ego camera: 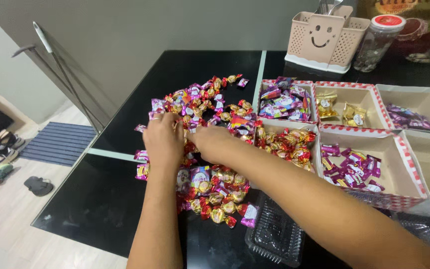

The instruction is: The person sorts various wrapped candies from a large pile into different sections of a cardboard box divider by hand.

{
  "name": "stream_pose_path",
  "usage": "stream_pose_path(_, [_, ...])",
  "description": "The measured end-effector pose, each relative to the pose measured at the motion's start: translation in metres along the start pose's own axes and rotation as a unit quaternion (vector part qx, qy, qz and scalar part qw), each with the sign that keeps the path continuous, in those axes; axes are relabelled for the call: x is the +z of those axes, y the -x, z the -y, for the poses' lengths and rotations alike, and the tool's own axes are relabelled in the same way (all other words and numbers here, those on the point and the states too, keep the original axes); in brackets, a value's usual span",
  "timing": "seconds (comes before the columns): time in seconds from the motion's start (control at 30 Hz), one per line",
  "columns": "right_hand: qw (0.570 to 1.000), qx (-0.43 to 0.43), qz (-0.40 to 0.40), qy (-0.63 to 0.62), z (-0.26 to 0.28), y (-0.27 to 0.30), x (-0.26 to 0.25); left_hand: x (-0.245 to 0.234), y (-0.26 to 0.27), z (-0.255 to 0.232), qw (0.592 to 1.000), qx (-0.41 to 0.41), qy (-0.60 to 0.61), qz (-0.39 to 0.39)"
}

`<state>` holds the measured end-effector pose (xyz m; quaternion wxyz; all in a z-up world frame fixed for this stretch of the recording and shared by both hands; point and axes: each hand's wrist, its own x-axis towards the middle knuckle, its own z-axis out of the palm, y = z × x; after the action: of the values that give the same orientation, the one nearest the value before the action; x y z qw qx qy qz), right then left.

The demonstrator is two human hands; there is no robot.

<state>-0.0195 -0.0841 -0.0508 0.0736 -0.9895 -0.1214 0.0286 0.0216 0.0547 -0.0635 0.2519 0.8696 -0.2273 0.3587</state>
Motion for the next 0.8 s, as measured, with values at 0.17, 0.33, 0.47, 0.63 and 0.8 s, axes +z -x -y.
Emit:
stream_pose_path(0.17, [0.993,0.016,0.037,-0.109,-0.008,0.007,-0.011,0.002,0.004,0.000,0.996,-0.039,0.044,0.061])
stream_pose_path(0.33, [0.960,-0.012,-0.021,-0.279,-0.038,0.025,-0.046,-0.004,0.003,-0.008,0.993,-0.054,0.073,0.071])
stream_pose_path(0.47, [0.966,-0.070,-0.074,-0.236,-0.061,0.059,-0.084,-0.009,0.003,-0.016,0.979,-0.083,0.080,0.171])
stream_pose_path(0.63, [0.950,0.112,-0.004,-0.290,-0.081,0.113,-0.124,-0.020,-0.001,-0.024,0.946,-0.121,0.067,0.294])
stream_pose_path(0.8, [0.966,0.084,-0.048,-0.238,-0.101,0.134,-0.124,-0.026,-0.001,-0.027,0.953,-0.114,0.076,0.272])
